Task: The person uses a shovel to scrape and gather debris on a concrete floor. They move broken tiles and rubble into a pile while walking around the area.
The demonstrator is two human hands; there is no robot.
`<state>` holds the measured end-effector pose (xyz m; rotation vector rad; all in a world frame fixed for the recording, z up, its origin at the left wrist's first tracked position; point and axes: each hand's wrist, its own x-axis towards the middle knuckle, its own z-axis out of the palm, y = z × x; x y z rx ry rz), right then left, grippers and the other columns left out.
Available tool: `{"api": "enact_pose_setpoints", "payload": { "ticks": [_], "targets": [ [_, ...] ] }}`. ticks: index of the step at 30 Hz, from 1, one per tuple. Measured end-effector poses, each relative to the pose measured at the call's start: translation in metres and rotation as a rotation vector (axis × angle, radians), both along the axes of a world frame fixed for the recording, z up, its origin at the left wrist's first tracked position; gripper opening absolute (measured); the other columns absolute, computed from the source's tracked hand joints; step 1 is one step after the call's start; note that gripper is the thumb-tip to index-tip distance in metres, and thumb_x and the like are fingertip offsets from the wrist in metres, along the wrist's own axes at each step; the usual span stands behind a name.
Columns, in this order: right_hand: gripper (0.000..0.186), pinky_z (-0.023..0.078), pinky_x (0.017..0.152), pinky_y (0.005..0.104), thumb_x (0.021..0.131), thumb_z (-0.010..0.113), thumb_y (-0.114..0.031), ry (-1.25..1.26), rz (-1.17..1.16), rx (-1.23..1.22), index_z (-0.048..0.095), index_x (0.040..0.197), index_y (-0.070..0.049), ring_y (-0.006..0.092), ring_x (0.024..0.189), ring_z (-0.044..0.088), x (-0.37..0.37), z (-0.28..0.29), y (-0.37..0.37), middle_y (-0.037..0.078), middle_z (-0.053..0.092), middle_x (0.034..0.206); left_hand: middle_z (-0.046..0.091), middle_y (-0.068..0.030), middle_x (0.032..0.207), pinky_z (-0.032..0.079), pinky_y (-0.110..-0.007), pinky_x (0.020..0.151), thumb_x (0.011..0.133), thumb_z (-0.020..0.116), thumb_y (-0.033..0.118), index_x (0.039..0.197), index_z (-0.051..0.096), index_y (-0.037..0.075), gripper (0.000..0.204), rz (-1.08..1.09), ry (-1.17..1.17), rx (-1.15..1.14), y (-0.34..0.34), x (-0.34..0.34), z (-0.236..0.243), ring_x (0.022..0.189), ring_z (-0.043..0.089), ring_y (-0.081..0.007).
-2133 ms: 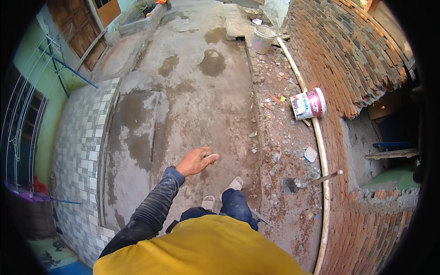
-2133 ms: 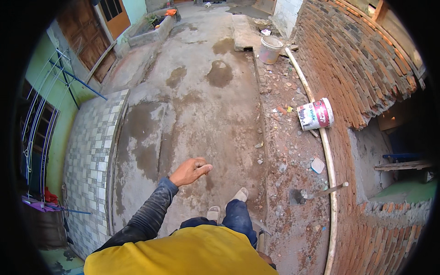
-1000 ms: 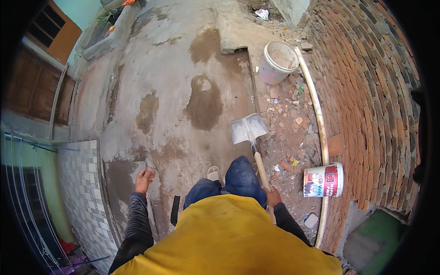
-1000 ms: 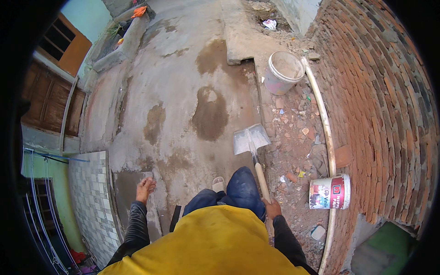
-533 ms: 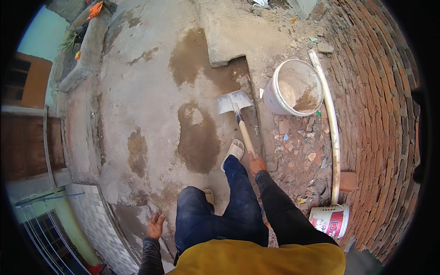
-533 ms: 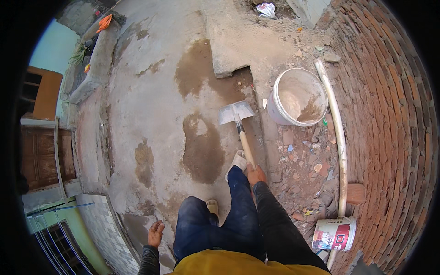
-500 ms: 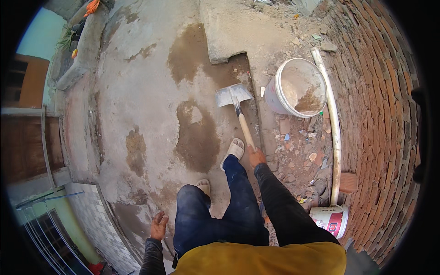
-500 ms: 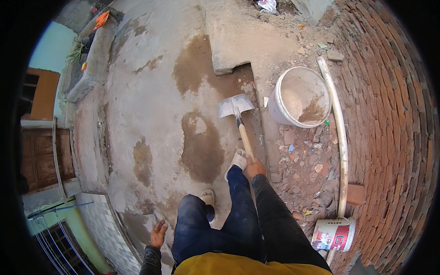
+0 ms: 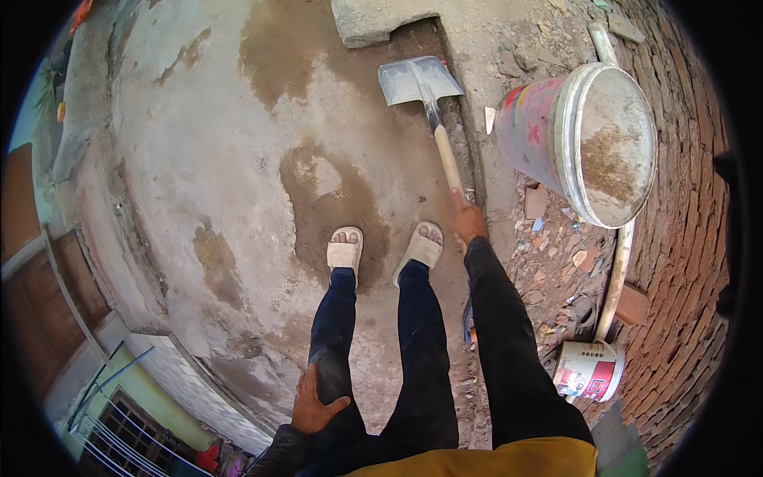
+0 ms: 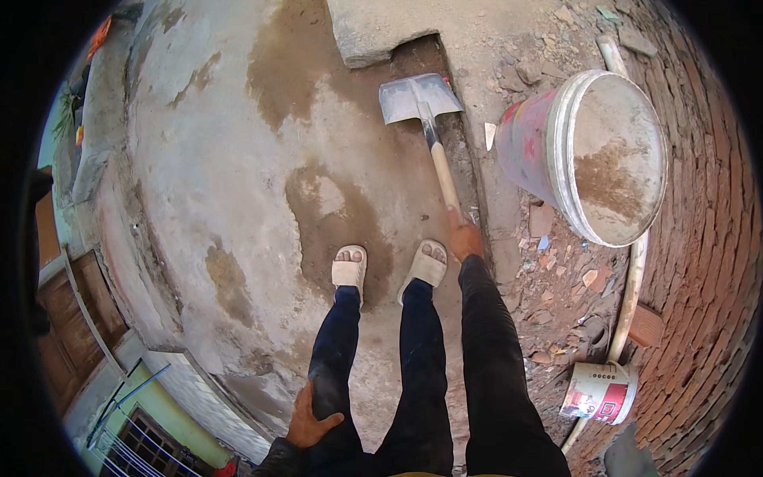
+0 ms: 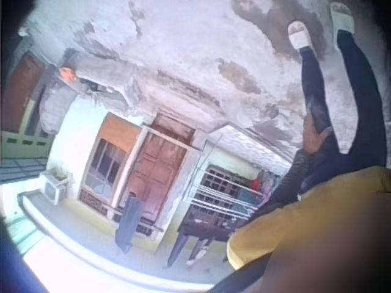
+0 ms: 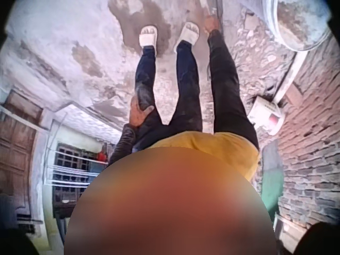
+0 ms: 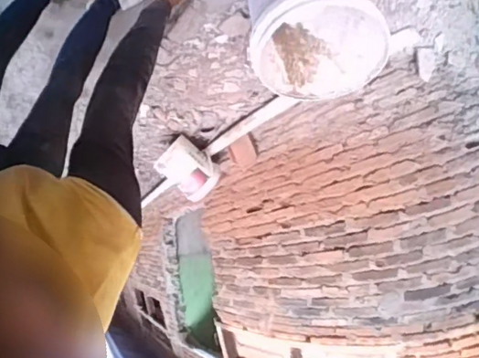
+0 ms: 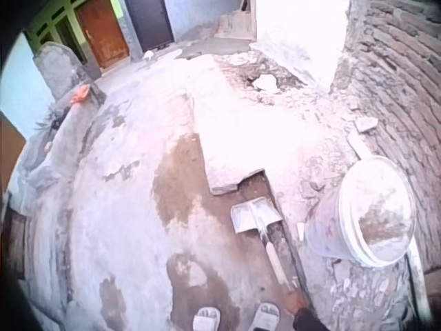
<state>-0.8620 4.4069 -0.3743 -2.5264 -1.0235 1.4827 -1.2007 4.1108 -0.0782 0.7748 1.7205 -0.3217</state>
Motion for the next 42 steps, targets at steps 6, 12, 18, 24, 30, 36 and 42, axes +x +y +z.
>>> {"api": "enact_pose_setpoints", "payload": {
  "ticks": [6,12,18,24,30,36,42],
  "targets": [
    [0.082,0.048,0.043,0.0397,0.09,0.05,-0.072,0.03,-0.059,-0.168,0.065,0.085,0.008,0.027,0.047,0.06,0.026,0.043,-0.081,0.016,0.058,0.059,0.024,-0.0313,0.157,0.023,-0.048,0.121,0.071,0.082,0.056,0.153,0.017,-0.008,0.123,-0.164,-0.019,0.053,0.011,-0.033,-0.009,0.147,0.019,-0.0462],
    [0.076,0.048,0.045,0.0381,0.091,0.051,-0.07,-0.025,-0.179,-0.31,0.064,0.077,0.004,0.0247,0.045,0.057,0.034,0.118,-0.208,0.012,0.055,0.056,0.023,-0.0323,0.156,0.023,-0.048,0.12,0.07,0.083,0.057,0.153,0.017,-0.009,0.125,-0.161,-0.062,0.072,0.018,-0.065,-0.011,0.148,0.02,-0.0446],
    [0.066,0.047,0.06,0.0401,0.096,0.051,-0.06,-0.123,-0.048,-0.107,0.063,0.079,0.002,0.0269,0.059,0.061,0.003,0.15,-0.22,0.015,0.058,0.062,0.022,-0.0322,0.156,0.022,-0.047,0.121,0.07,0.084,0.055,0.153,0.015,-0.01,0.126,-0.151,-0.091,0.061,0.02,-0.084,-0.014,0.147,0.02,-0.0445],
    [0.075,0.05,0.084,0.0497,0.093,0.048,-0.068,-0.064,0.004,0.145,0.07,0.095,0.004,0.0464,0.096,0.065,-0.064,0.051,-0.022,0.03,0.069,0.09,0.023,-0.0338,0.155,0.022,-0.048,0.121,0.071,0.083,0.055,0.153,0.013,-0.011,0.126,-0.191,-0.078,0.074,0.019,-0.084,-0.014,0.147,0.021,-0.0456],
    [0.087,0.05,0.09,0.0474,0.086,0.045,-0.078,0.054,-0.26,-0.173,0.073,0.098,0.004,0.0421,0.102,0.066,-0.056,0.044,-0.06,0.031,0.069,0.099,0.021,-0.0333,0.157,0.021,-0.047,0.12,0.072,0.084,0.053,0.154,0.011,-0.01,0.125,-0.228,-0.092,0.022,0.025,-0.09,-0.012,0.147,0.021,-0.0447],
    [0.086,0.051,0.084,0.0482,0.087,0.047,-0.077,-0.152,-0.226,-0.2,0.071,0.093,0.006,0.0431,0.088,0.068,-0.022,0.062,-0.246,0.029,0.069,0.086,0.021,-0.0324,0.157,0.022,-0.047,0.12,0.075,0.082,0.049,0.154,0.014,-0.008,0.119,-0.364,-0.164,0.049,0.043,-0.107,-0.024,0.147,0.021,-0.0442],
    [0.085,0.049,0.045,0.0393,0.084,0.051,-0.079,-0.102,-0.431,-0.375,0.065,0.077,0.004,0.0257,0.045,0.06,-0.001,0.119,-0.409,0.014,0.059,0.059,0.021,-0.0324,0.157,0.022,-0.045,0.121,0.077,0.081,0.046,0.154,0.014,-0.008,0.115,-0.504,-0.181,0.092,0.057,-0.122,-0.026,0.148,0.02,-0.0439]
  ]
}}
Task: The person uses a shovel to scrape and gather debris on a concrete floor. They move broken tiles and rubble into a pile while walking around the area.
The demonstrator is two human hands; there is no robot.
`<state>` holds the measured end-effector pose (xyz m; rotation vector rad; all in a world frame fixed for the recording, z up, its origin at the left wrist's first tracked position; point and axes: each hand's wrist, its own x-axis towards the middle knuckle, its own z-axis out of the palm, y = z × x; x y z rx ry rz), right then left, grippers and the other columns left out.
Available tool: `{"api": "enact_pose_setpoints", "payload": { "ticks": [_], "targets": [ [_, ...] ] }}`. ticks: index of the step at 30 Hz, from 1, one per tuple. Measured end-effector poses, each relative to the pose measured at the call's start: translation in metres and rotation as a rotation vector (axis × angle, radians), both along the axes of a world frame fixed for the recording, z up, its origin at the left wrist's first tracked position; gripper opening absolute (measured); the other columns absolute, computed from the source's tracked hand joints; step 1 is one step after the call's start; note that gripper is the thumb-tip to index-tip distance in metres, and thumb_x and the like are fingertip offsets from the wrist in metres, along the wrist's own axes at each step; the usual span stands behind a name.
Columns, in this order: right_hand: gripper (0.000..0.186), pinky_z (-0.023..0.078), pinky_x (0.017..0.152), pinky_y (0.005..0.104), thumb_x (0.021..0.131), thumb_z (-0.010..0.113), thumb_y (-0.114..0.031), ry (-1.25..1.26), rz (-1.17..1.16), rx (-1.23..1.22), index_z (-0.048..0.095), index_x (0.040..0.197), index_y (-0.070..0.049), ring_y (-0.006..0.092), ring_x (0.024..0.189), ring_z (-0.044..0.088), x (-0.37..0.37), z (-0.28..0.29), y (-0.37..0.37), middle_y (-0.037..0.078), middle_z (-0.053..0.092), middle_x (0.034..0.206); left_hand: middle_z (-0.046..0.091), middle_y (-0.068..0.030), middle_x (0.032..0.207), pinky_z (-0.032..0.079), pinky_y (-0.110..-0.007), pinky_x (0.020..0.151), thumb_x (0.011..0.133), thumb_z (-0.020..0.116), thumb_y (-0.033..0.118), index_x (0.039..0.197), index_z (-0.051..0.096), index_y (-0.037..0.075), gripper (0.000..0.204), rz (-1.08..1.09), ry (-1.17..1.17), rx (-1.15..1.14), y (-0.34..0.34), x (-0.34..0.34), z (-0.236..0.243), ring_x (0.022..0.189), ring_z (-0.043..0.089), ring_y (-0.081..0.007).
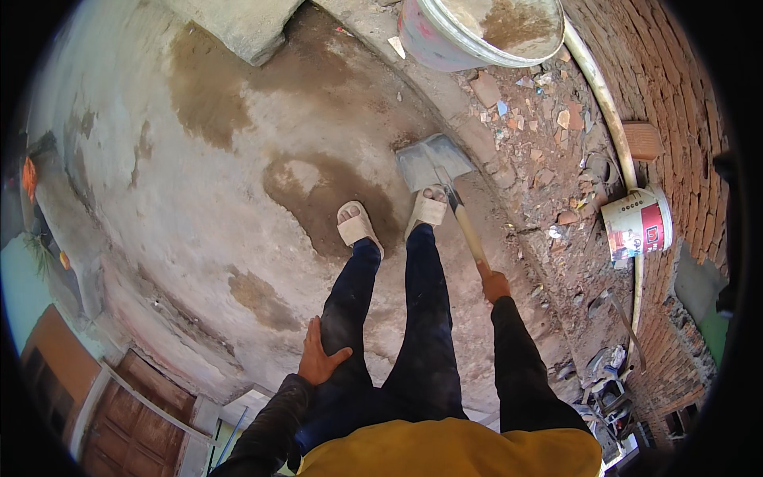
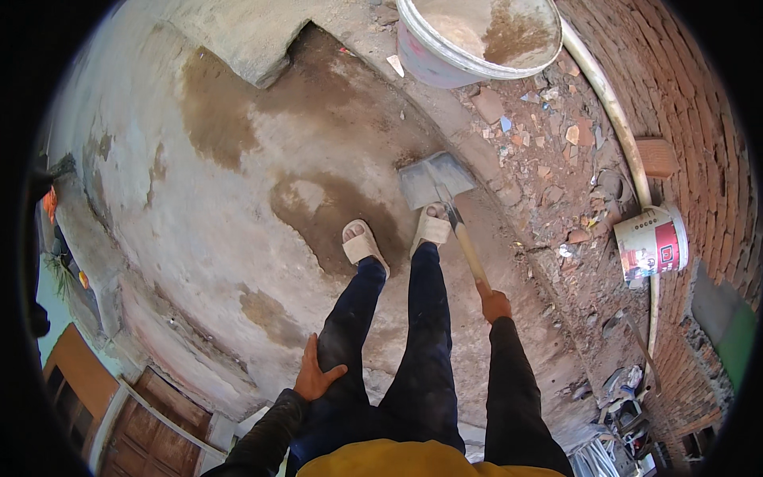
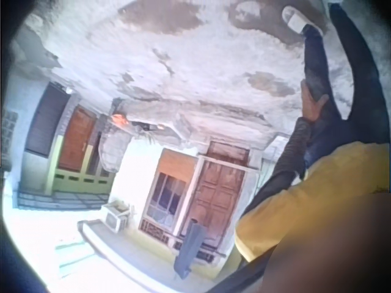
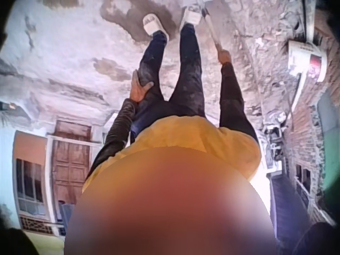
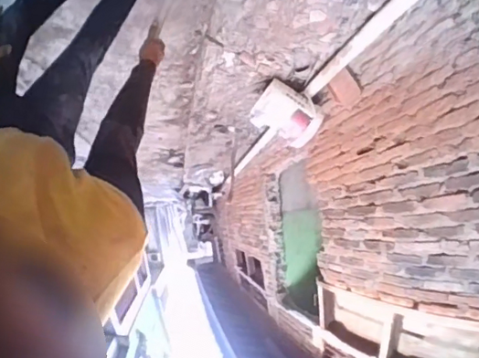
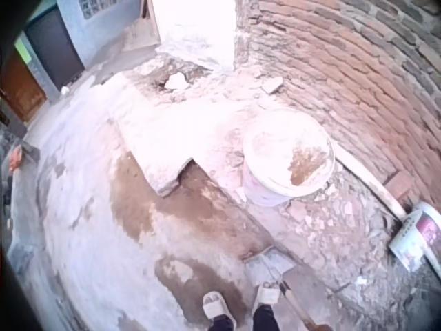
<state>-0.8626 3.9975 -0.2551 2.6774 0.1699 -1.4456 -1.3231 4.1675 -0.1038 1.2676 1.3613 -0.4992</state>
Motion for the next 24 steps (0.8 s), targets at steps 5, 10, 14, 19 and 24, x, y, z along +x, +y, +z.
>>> {"api": "enact_pose_setpoints", "payload": {
  "ticks": [5,10,14,19,24],
  "targets": [
    [0.089,0.055,0.054,0.0427,0.085,0.045,-0.081,-0.022,-0.127,-0.281,0.07,0.083,0.004,0.0294,0.054,0.067,0.014,0.079,-0.07,0.019,0.066,0.067,0.02,-0.0322,0.158,0.023,-0.045,0.121,0.077,0.081,0.046,0.154,0.014,-0.008,0.115,-0.02,-0.026,0.022,-0.007,-0.009,-0.001,0.148,0.019,-0.0437],
    [0.084,0.054,0.075,0.0495,0.088,0.044,-0.077,-0.109,0.114,-0.233,0.071,0.085,0.003,0.0407,0.076,0.07,0.011,0.109,-0.089,0.025,0.069,0.077,0.019,-0.0321,0.158,0.023,-0.045,0.121,0.078,0.08,0.046,0.154,0.013,-0.008,0.115,-0.017,-0.04,0.04,-0.021,-0.008,-0.005,0.148,0.019,-0.0438],
    [0.076,0.049,0.069,0.0489,0.096,0.041,-0.067,-0.081,0.377,0.286,0.064,0.075,0.002,0.0395,0.069,0.064,-0.022,0.062,0.005,0.021,0.061,0.066,0.019,-0.0319,0.158,0.023,-0.046,0.121,0.078,0.08,0.047,0.154,0.012,-0.008,0.116,-0.06,-0.019,0.039,-0.031,0.0,-0.005,0.148,0.019,-0.0441],
    [0.085,0.05,0.059,0.0458,0.089,0.041,-0.079,0.062,0.197,0.388,0.067,0.087,0.002,0.0344,0.064,0.066,-0.058,-0.055,0.211,0.02,0.063,0.069,0.019,-0.0322,0.158,0.022,-0.046,0.121,0.077,0.081,0.048,0.154,0.012,-0.009,0.118,-0.078,0.036,0.088,-0.049,0.009,0.001,0.148,0.019,-0.0451],
    [0.09,0.048,0.09,0.0488,0.086,0.041,-0.079,0.287,-0.193,0.176,0.071,0.102,0.005,0.0443,0.102,0.065,-0.041,-0.085,0.173,0.029,0.069,0.101,0.019,-0.0325,0.158,0.022,-0.046,0.121,0.078,0.08,0.048,0.154,0.011,-0.009,0.117,-0.093,0.094,0.037,-0.078,0.018,0.001,0.148,0.019,-0.0455]
  ]
}}
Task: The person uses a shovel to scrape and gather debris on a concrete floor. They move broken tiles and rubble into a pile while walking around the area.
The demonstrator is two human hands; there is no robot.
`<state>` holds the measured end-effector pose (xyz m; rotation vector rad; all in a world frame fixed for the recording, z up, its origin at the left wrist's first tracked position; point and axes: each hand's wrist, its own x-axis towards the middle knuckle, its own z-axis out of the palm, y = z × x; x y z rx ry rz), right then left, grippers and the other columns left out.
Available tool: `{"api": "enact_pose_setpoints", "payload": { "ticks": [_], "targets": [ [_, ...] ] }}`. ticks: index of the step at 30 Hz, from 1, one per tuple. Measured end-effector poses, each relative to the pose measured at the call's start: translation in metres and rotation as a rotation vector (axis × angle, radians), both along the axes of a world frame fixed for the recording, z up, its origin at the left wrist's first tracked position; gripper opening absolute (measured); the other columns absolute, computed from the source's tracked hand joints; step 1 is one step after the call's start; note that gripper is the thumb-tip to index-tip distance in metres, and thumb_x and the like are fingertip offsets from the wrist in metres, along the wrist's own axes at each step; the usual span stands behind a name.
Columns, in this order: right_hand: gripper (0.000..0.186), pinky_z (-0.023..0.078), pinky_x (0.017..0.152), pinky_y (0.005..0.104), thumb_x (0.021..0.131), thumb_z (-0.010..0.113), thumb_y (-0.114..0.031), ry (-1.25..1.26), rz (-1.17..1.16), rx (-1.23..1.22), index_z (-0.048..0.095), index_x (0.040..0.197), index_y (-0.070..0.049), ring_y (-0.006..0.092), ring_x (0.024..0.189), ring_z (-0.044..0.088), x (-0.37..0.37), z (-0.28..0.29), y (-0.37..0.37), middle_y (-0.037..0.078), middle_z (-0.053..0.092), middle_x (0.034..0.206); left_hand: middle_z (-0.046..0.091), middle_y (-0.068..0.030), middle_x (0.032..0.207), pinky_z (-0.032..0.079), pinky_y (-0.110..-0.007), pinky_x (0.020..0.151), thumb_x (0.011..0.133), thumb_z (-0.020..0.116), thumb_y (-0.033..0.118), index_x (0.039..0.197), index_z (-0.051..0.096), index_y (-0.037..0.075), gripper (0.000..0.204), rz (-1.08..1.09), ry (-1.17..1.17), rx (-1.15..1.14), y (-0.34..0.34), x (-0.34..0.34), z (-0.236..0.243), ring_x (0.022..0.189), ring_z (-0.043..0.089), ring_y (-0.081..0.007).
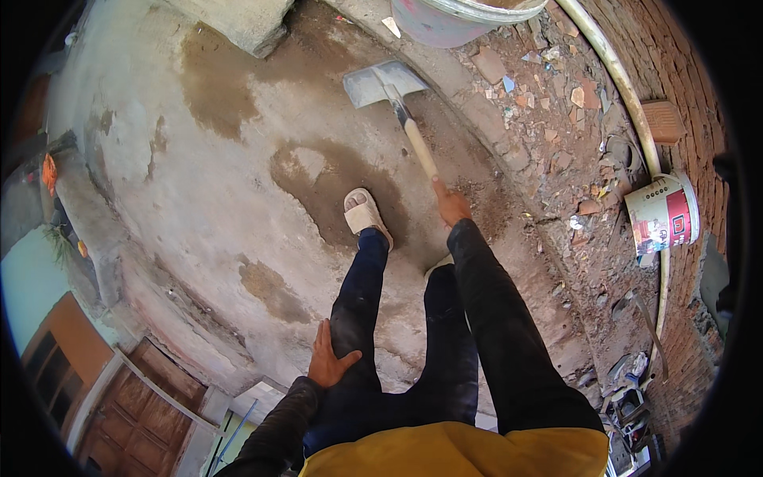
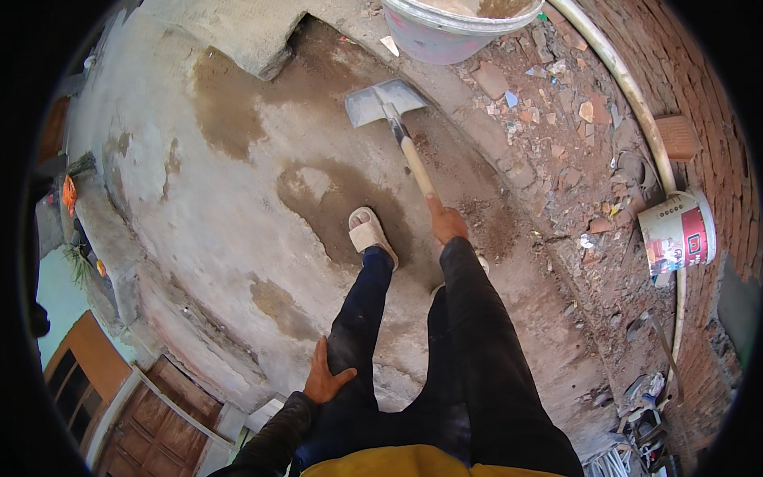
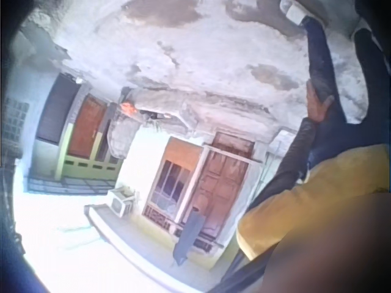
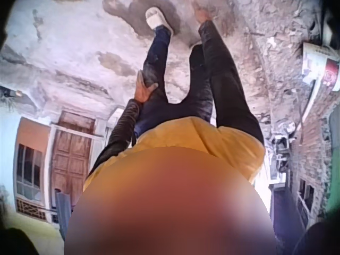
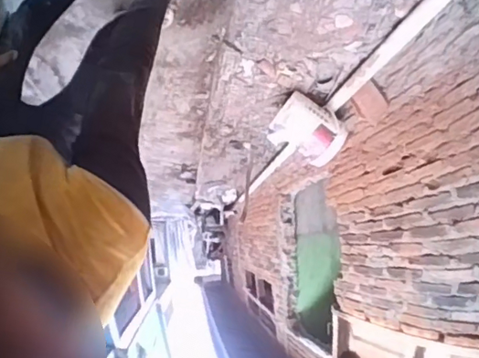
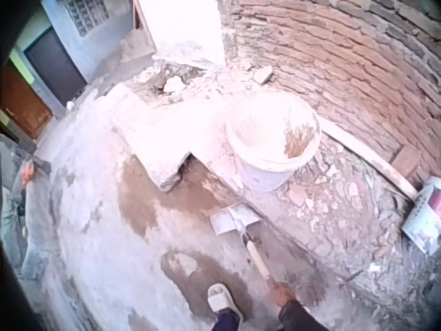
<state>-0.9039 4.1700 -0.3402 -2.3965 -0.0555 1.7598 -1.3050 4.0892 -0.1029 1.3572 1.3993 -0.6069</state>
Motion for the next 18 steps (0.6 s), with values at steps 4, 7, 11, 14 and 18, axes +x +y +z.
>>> {"api": "enact_pose_setpoints", "payload": {
  "ticks": [4,7,11,14,18],
  "targets": [
    [0.087,0.047,0.067,0.0453,0.086,0.042,-0.081,-0.333,0.282,0.165,0.069,0.09,0.002,0.0351,0.074,0.062,0.042,0.007,-0.127,0.021,0.064,0.08,0.018,-0.0322,0.159,0.022,-0.045,0.121,0.078,0.08,0.046,0.155,0.009,-0.007,0.117,-0.023,-0.061,-0.027,-0.014,0.006,-0.008,0.149,0.017,-0.0442],
    [0.083,0.047,0.045,0.0407,0.086,0.046,-0.08,-0.35,0.31,0.028,0.067,0.082,0.001,0.027,0.047,0.059,0.065,0.026,-0.212,0.014,0.058,0.06,0.016,-0.0316,0.16,0.022,-0.044,0.121,0.079,0.079,0.047,0.156,0.007,-0.005,0.118,-0.059,-0.045,-0.021,-0.017,0.01,-0.01,0.15,0.016,-0.0433],
    [0.081,0.051,0.051,0.0405,0.086,0.049,-0.078,-0.167,0.051,-0.233,0.066,0.08,0.001,0.0262,0.051,0.062,0.08,0.076,-0.314,0.012,0.059,0.059,0.014,-0.0318,0.16,0.02,-0.044,0.121,0.08,0.078,0.047,0.157,0.005,-0.004,0.117,-0.084,-0.067,-0.047,-0.015,0.012,-0.009,0.15,0.015,-0.0434],
    [0.09,0.051,0.084,0.0512,0.086,0.039,-0.083,-0.216,0.133,-0.378,0.073,0.095,0.0,0.0427,0.088,0.069,0.088,0.124,-0.372,0.026,0.07,0.088,0.013,-0.0323,0.16,0.02,-0.045,0.121,0.08,0.077,0.048,0.157,0.005,-0.003,0.116,-0.116,-0.072,-0.055,-0.01,0.011,-0.011,0.15,0.015,-0.0439],
    [0.081,0.05,0.083,0.0538,0.089,0.043,-0.077,-0.457,0.34,-0.412,0.072,0.093,-0.001,0.0469,0.088,0.067,0.083,0.191,-0.406,0.031,0.068,0.086,0.013,-0.0325,0.16,0.021,-0.046,0.121,0.081,0.076,0.048,0.157,0.005,-0.002,0.115,-0.159,-0.044,-0.087,-0.005,0.007,-0.013,0.15,0.015,-0.0453]
  ]
}}
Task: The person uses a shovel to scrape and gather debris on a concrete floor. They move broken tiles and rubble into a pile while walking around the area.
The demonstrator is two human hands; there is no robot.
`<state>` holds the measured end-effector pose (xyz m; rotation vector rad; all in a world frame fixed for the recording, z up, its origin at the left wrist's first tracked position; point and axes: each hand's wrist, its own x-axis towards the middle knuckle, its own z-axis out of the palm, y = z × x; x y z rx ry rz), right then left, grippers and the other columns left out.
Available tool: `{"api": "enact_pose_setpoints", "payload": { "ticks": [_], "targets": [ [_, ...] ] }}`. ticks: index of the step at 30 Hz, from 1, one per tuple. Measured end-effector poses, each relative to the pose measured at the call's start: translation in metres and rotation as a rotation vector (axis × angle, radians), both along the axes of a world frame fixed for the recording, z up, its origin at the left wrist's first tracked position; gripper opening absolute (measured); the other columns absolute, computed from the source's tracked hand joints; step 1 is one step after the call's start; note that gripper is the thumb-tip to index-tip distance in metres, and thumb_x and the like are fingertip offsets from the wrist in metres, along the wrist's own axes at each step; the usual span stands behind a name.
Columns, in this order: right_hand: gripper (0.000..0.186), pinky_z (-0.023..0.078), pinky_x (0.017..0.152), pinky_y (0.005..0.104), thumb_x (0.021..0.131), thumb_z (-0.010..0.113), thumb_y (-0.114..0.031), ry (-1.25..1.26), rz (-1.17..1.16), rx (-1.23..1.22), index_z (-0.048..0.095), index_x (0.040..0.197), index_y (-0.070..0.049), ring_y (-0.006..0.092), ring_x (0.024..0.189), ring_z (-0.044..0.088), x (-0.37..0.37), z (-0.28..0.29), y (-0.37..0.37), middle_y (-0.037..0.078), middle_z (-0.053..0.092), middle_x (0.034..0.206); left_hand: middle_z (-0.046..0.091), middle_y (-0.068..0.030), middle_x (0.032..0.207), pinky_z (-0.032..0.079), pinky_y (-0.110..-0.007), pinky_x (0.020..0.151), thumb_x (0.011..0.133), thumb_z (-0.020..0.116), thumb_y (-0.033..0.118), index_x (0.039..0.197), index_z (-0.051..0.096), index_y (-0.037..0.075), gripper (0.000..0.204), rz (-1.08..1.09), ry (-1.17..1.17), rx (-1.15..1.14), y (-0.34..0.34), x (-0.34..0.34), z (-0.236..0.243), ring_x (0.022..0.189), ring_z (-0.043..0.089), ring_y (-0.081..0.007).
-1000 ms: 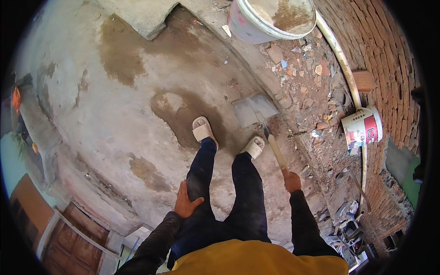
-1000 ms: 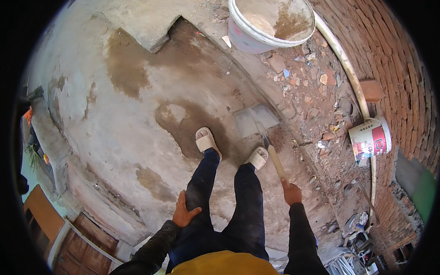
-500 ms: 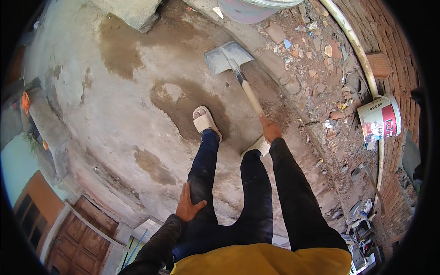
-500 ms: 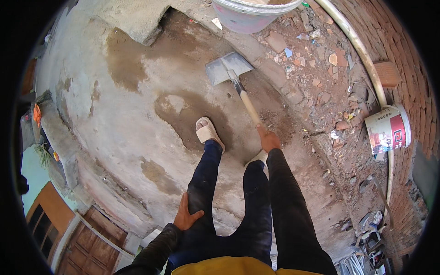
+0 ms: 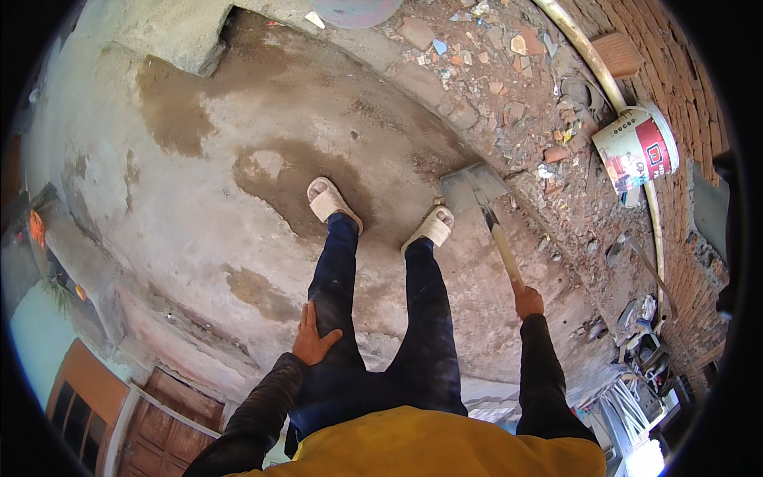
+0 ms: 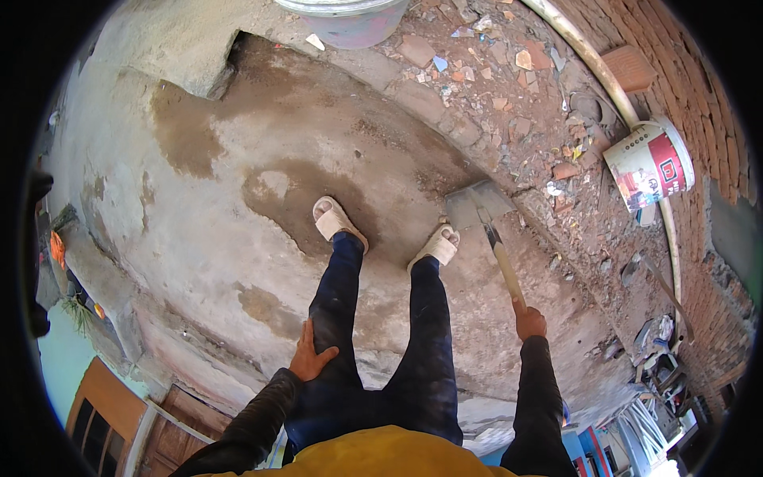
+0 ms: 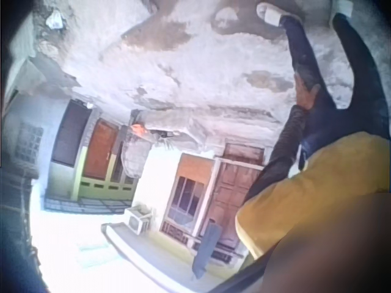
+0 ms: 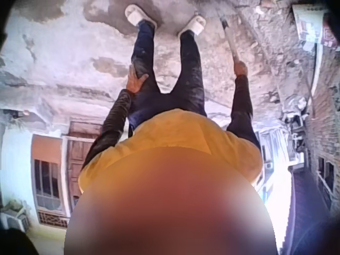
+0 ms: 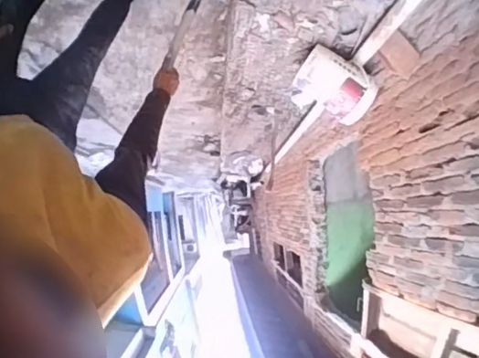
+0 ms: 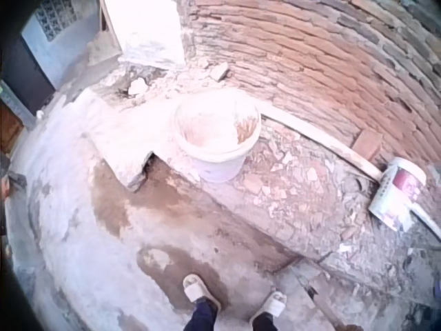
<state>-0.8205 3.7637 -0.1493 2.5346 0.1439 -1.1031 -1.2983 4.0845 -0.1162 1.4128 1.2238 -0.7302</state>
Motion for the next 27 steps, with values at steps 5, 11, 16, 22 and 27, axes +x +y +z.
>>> {"api": "enact_pose_setpoints", "payload": {
  "ticks": [5,11,16,22,27],
  "targets": [
    [0.066,0.051,0.071,0.0543,0.091,0.053,-0.067,0.078,0.17,0.216,0.065,0.081,-0.003,0.0471,0.077,0.065,-0.031,0.02,0.047,0.027,0.067,0.077,0.012,-0.0327,0.16,0.022,-0.046,0.12,0.081,0.076,0.048,0.157,0.005,-0.002,0.115,-0.047,0.016,-0.038,0.0,0.005,-0.003,0.149,0.018,-0.0455],
    [0.069,0.051,0.084,0.0534,0.093,0.046,-0.069,0.297,0.209,0.545,0.065,0.105,-0.003,0.044,0.092,0.067,-0.073,-0.122,0.247,0.026,0.07,0.094,0.012,-0.033,0.16,0.019,-0.046,0.121,0.08,0.077,0.049,0.157,0.004,-0.004,0.118,-0.057,0.057,0.058,-0.037,0.011,0.002,0.15,0.014,-0.0444],
    [0.071,0.05,0.088,0.0528,0.094,0.043,-0.068,0.263,0.133,0.582,0.064,0.108,-0.001,0.0442,0.097,0.067,-0.067,-0.169,0.273,0.028,0.069,0.099,0.013,-0.0332,0.16,0.018,-0.046,0.122,0.081,0.075,0.048,0.157,0.005,-0.004,0.115,-0.039,0.074,0.11,-0.096,0.018,0.0,0.15,0.013,-0.0446],
    [0.078,0.05,0.089,0.0538,0.092,0.042,-0.074,0.258,0.076,0.428,0.063,0.108,0.0,0.0472,0.1,0.065,-0.004,-0.145,0.082,0.03,0.068,0.102,0.014,-0.0327,0.16,0.019,-0.048,0.121,0.081,0.075,0.042,0.158,0.006,0.001,0.111,-0.013,0.039,0.166,-0.143,0.057,0.0,0.148,0.016,-0.0471],
    [0.08,0.049,0.089,0.0544,0.092,0.04,-0.075,0.207,0.044,0.3,0.064,0.106,0.0,0.0478,0.1,0.065,0.04,-0.1,-0.059,0.029,0.068,0.103,0.011,-0.0328,0.16,0.019,-0.049,0.121,0.081,0.075,0.039,0.158,0.005,0.002,0.111,-0.121,-0.008,0.209,-0.157,0.093,0.022,0.148,0.014,-0.0485]
  ]
}}
